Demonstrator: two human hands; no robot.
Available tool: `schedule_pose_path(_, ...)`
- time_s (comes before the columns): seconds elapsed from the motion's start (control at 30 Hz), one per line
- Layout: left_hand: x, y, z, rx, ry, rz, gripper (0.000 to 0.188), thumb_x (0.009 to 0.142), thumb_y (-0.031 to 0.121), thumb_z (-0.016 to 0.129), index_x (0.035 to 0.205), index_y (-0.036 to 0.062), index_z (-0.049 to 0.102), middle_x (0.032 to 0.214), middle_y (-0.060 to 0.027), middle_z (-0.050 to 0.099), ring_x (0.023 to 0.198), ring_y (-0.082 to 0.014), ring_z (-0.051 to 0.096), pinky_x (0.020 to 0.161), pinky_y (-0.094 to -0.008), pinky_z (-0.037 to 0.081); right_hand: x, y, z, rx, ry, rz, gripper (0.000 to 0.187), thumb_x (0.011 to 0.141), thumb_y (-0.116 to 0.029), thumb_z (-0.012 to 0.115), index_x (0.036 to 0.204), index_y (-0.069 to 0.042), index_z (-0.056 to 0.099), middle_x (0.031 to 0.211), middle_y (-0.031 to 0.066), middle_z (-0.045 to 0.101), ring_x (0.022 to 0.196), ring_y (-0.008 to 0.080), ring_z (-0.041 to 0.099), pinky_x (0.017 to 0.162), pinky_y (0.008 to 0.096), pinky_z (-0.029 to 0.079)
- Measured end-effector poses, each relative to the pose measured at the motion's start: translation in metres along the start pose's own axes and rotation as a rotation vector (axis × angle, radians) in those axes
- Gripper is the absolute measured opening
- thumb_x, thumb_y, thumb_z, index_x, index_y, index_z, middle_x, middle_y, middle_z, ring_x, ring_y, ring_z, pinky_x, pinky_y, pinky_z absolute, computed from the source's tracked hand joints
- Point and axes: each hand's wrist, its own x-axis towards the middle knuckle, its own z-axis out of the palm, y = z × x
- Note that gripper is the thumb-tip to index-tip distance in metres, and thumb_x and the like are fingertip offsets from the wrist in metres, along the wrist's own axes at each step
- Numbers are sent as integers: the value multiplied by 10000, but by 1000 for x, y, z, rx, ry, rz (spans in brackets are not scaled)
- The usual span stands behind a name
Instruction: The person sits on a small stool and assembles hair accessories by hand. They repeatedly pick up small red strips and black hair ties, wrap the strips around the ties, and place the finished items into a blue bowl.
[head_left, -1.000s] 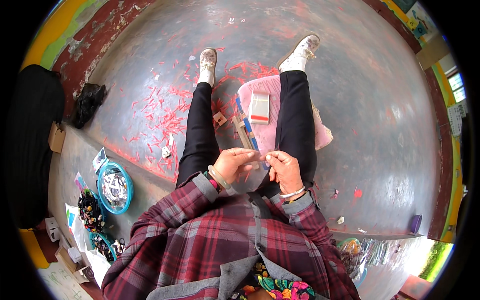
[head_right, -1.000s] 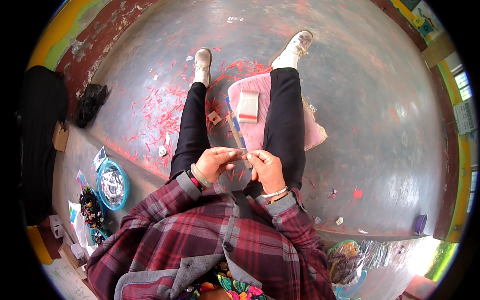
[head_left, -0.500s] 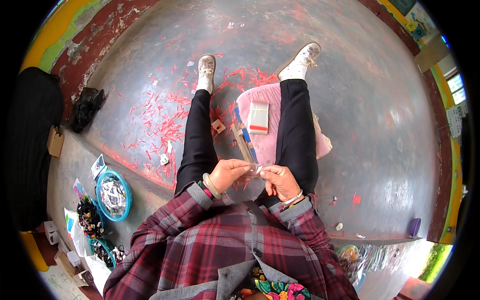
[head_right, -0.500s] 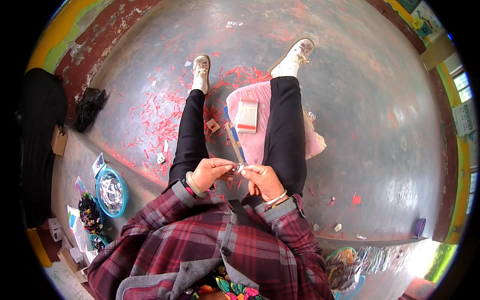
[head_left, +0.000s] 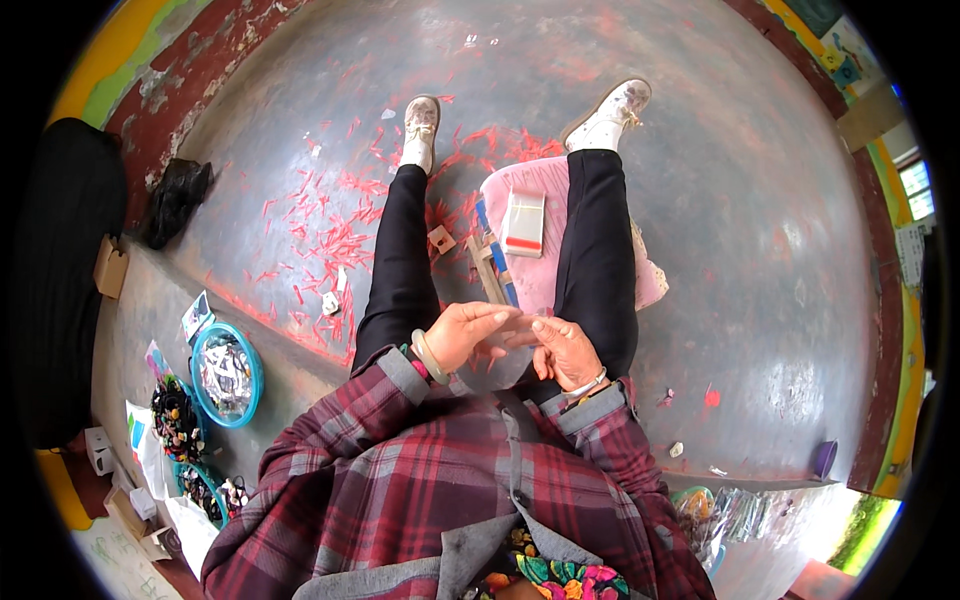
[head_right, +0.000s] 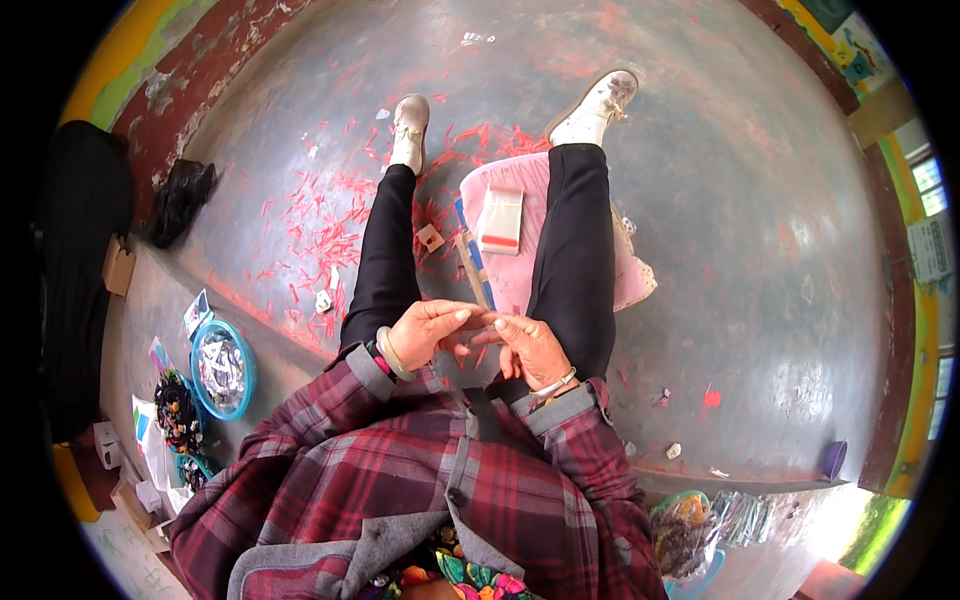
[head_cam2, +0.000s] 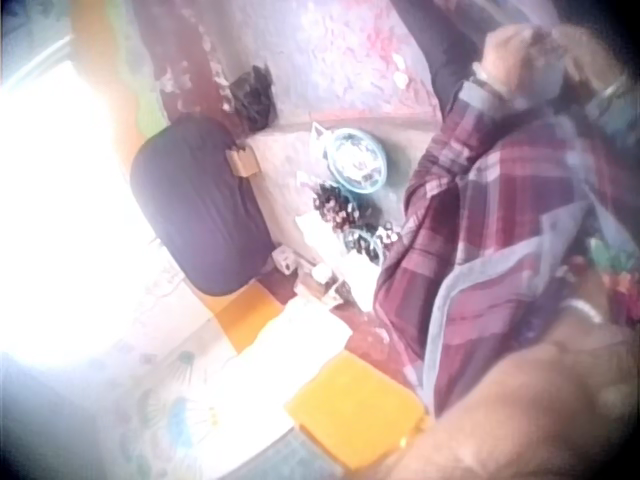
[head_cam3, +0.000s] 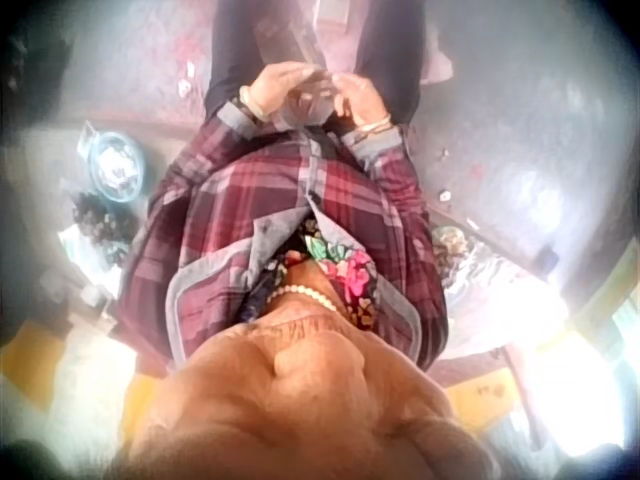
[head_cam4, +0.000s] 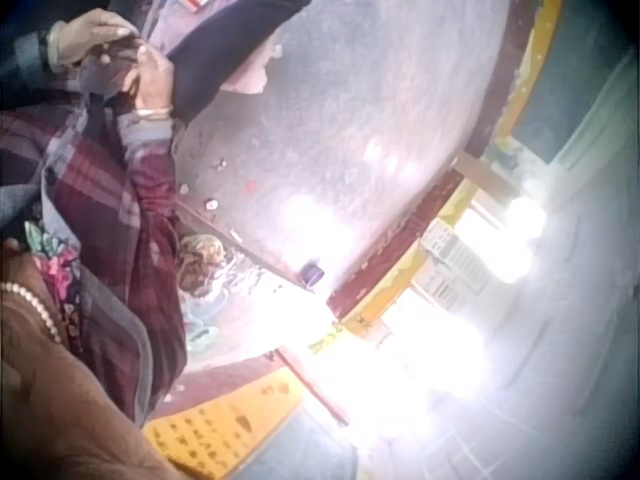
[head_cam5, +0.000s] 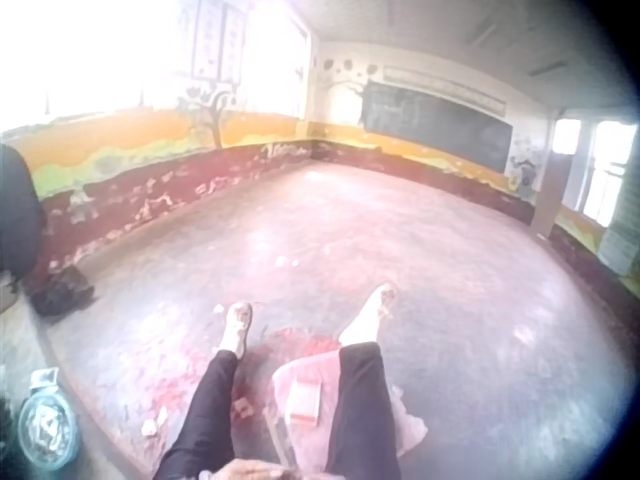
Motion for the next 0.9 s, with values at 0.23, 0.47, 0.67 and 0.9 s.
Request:
schedule_pose_path(0.23, -2, 1, 0, -53, 34, -37, 313, 952, 181, 446, 1188, -6, 531, 1143, -129, 592, 1013, -202, 594, 771, -266, 523, -2, 0, 3, -36, -17, 10, 453, 938, -320, 468, 1201, 48, 498, 951, 173, 645, 454, 75, 525, 392, 161, 396)
schedule_pose_path(0.47, -3, 1, 1, -18, 28, -36, 320, 955, 188, 442, 1194, -7, 524, 1138, -120, 591, 1012, -195, 592, 809, -282, 512, -3, 4, 0, -46, -43, 32, 426, 928, -301, 493, 1200, 27, 511, 977, 150, 643, 553, 105, 599, 425, 156, 421)
schedule_pose_path(0.67, -2, -7, 6, -27, -28, 28, 350, 958, 197, 433, 1252, 12, 477, 1155, -101, 575, 1044, -181, 569, 847, -295, 500, -1, 8, -7, -44, -100, 21, 420, 911, -291, 526, 1183, 29, 530, 926, 109, 643, 602, 127, 624, 451, 157, 434)
schedule_pose_path(0.9, -4, -9, 12, -10, -42, 22, 383, 966, 243, 412, 1279, 25, 454, 1154, -97, 572, 1015, -171, 580, 789, -280, 517, 0, 8, -9, -33, -152, 58, 421, 898, -266, 553, 1207, 16, 516, 914, 102, 639, 682, 138, 639, 492, 156, 449)
